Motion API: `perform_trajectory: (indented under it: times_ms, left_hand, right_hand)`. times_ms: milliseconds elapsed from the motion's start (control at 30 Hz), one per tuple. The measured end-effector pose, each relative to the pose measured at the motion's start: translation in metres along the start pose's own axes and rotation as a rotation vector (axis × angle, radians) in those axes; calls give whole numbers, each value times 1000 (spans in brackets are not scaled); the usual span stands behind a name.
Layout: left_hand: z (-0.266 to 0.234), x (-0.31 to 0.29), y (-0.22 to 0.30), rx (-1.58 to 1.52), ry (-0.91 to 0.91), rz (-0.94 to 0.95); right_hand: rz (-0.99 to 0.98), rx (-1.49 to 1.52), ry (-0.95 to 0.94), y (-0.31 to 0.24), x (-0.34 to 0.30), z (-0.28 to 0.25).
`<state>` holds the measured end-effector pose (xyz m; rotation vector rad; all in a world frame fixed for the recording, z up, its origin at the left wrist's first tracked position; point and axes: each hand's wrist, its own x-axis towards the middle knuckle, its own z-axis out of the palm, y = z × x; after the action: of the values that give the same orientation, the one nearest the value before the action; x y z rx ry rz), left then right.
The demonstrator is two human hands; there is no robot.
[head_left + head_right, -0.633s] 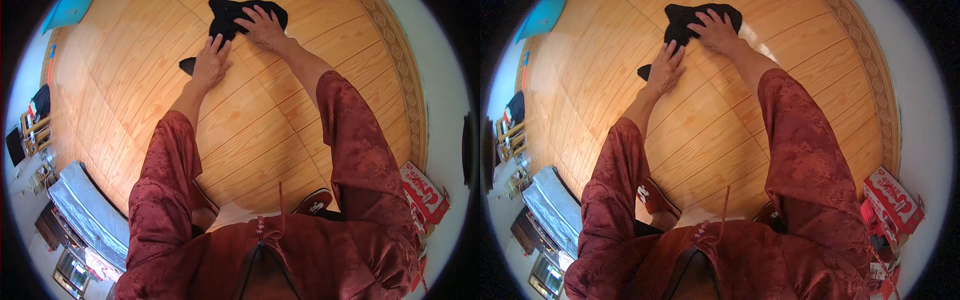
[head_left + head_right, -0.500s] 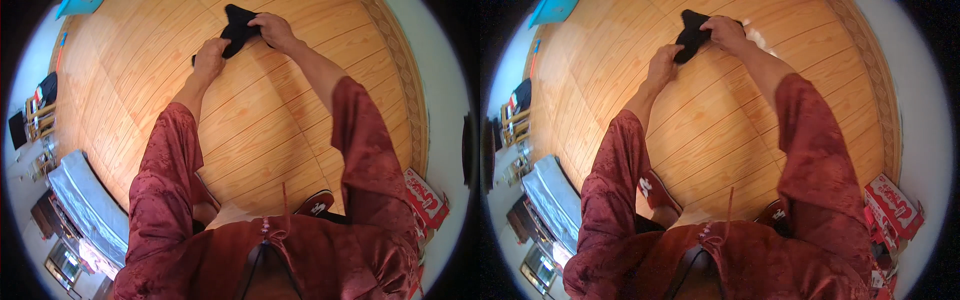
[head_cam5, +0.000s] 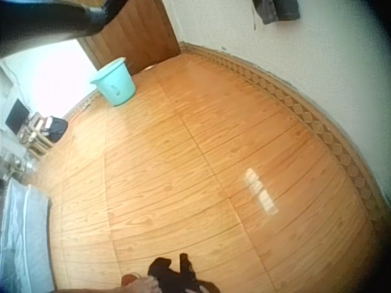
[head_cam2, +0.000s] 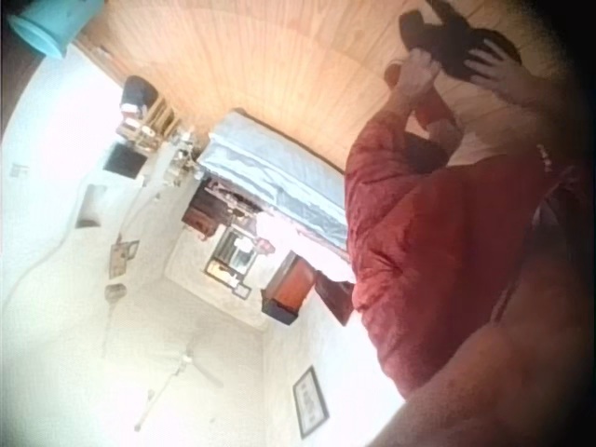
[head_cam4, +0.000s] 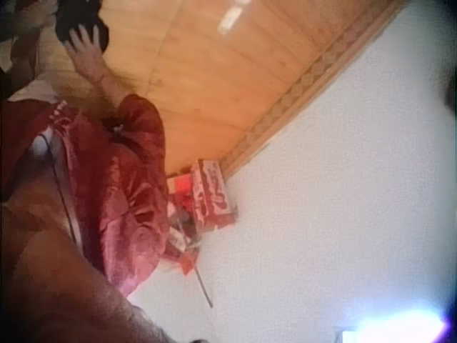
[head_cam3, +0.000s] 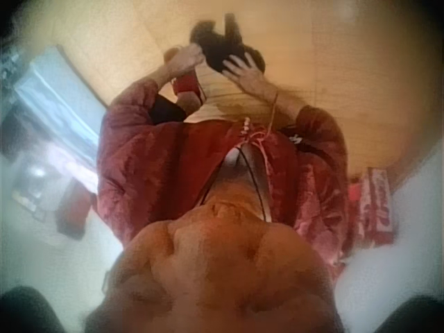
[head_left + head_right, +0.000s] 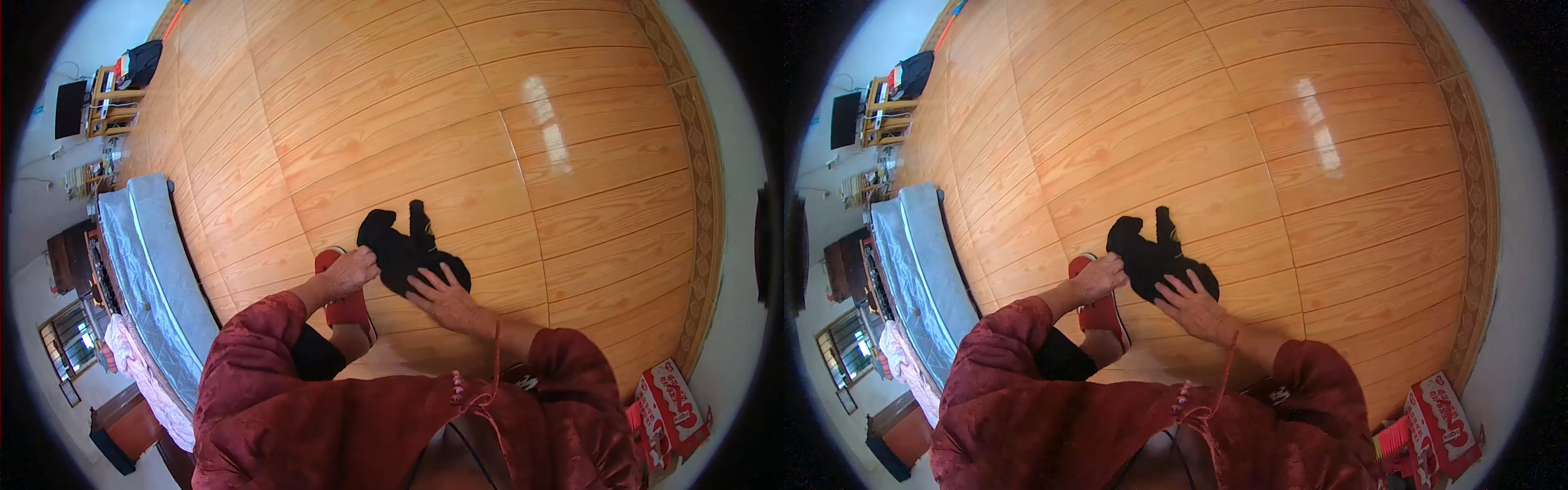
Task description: The person wipes the floor with a cloth, repeatedly rinsing the cloth in a basin of water and continuing to wipe various areas of the floor.
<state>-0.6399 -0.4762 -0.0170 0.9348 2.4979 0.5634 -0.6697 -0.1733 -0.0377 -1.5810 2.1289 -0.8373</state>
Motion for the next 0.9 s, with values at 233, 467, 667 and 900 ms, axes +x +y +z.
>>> perform_trajectory:
  times_ms: [233,467,667,900]
  left_hand:
    - [-10,22,-73,40,80,-196]
    - [-93,120,-199,154,336,-422]
    - [-126,181,-196,116,380,-506]
    - [-184,67,-148,208,499,-328]
  right_hand:
    - [58,-90,62,71,75,-19]
    - [134,-395,291,210,179,-97]
    - [331,-565,299,246,205,-129]
    - [-55,-157,824,157,218,-162]
